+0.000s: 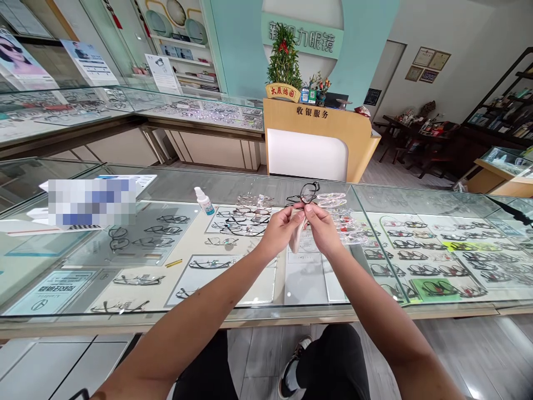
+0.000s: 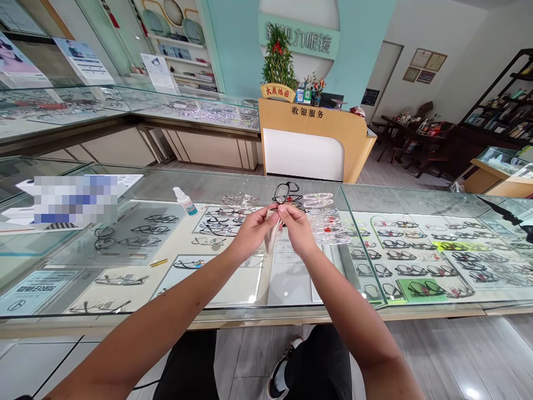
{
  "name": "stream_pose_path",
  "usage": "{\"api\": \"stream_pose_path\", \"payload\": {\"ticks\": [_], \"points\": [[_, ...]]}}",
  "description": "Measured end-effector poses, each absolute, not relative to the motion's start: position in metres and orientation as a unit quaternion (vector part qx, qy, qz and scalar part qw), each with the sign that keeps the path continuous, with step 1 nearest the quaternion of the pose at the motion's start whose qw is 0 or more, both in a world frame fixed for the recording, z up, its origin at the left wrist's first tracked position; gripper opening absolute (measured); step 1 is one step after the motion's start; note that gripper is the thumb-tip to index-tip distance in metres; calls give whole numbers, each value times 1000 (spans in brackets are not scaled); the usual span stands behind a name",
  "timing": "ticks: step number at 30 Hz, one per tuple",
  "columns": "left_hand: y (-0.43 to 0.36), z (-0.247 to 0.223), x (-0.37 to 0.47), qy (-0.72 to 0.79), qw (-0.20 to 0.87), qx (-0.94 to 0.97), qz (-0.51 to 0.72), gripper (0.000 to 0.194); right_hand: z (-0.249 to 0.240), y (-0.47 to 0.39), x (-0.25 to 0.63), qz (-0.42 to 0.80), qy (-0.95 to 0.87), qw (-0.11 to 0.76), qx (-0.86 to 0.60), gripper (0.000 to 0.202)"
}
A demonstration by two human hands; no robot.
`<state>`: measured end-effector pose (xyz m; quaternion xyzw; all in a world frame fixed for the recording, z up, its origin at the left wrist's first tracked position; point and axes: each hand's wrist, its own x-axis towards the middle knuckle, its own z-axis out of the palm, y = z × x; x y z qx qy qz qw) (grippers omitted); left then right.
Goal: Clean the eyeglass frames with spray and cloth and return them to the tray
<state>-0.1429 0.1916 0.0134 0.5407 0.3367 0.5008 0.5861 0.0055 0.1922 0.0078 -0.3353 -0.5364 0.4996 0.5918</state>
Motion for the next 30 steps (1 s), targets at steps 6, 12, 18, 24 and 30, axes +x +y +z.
{"api": "stream_pose_path", "payload": {"ticks": [6, 12, 18, 24, 30], "points": [[191, 14, -142, 343, 562, 548, 517, 62, 13, 190, 11, 441, -599, 581, -331, 46], [193, 18, -149, 315, 604, 565, 465, 65, 8, 196, 15, 441, -565, 598, -359, 50], [195, 16, -153, 319, 621, 560, 446, 60, 6, 196, 13, 479, -544, 588, -358, 46], [196, 13, -145, 323, 586, 546, 504, 62, 11, 190, 10, 404, -626, 578, -332, 48], [193, 18, -150, 317, 603, 559, 473, 60, 16, 191, 13, 413, -593, 586, -367, 55]]}}
